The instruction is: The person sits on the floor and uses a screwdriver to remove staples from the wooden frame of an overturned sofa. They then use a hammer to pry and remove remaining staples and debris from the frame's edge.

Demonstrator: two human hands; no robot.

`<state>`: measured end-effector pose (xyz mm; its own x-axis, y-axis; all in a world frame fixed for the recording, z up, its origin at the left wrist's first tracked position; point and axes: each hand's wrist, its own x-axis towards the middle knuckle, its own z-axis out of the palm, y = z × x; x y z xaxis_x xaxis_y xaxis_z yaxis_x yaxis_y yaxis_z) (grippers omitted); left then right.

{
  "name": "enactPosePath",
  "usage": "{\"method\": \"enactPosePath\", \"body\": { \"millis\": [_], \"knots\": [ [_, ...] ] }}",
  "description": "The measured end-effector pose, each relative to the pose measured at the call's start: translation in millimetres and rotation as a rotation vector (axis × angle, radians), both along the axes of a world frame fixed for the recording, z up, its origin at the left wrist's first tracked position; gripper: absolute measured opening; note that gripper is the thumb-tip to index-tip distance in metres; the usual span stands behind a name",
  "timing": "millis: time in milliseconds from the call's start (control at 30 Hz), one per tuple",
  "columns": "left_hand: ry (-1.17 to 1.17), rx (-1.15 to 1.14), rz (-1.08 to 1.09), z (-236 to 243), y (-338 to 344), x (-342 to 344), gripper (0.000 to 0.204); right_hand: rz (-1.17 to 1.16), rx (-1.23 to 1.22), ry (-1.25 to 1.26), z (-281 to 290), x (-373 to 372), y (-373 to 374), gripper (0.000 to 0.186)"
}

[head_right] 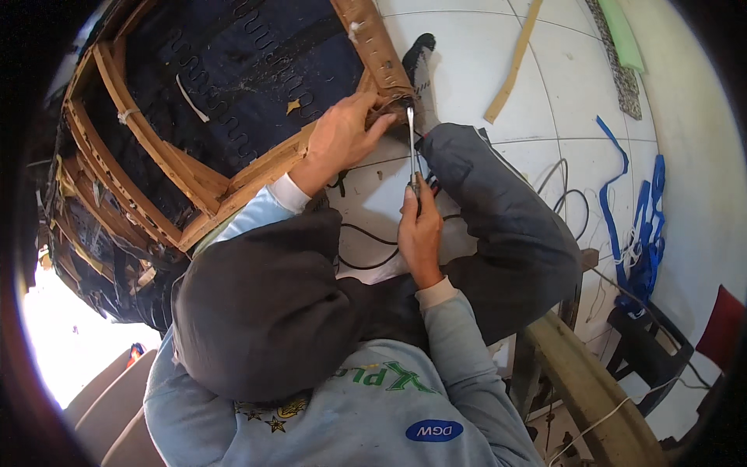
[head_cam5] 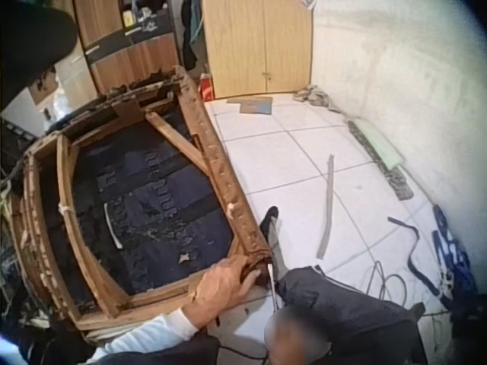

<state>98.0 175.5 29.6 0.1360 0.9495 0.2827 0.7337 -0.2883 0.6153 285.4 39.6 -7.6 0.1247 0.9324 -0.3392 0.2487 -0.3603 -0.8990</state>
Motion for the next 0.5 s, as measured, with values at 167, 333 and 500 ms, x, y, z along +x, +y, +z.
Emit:
{"method": "enactPosePath", "body": {
  "millis": [167, 333, 500],
  "knots": [
    [-0.088, -0.138, -0.049, -4.0, 6.0, -9.6, 0.029, -0.044, 0.041, 0.022, -5.6, 3.1, -7.5, 0.035],
    [-0.099, -0.264, -0.04, 0.1, 8.4, -18.1, 0.032, 0.053, 0.087, -0.017, -14.7, 4.0, -10.8, 0.035],
    [-0.082, -0.263, -0.023, -6.0, 10.6, -18.9, 0.034, 0.052, 0.022, 0.071, -9.9, 8.2, -10.1, 0.036]
  ]
}}
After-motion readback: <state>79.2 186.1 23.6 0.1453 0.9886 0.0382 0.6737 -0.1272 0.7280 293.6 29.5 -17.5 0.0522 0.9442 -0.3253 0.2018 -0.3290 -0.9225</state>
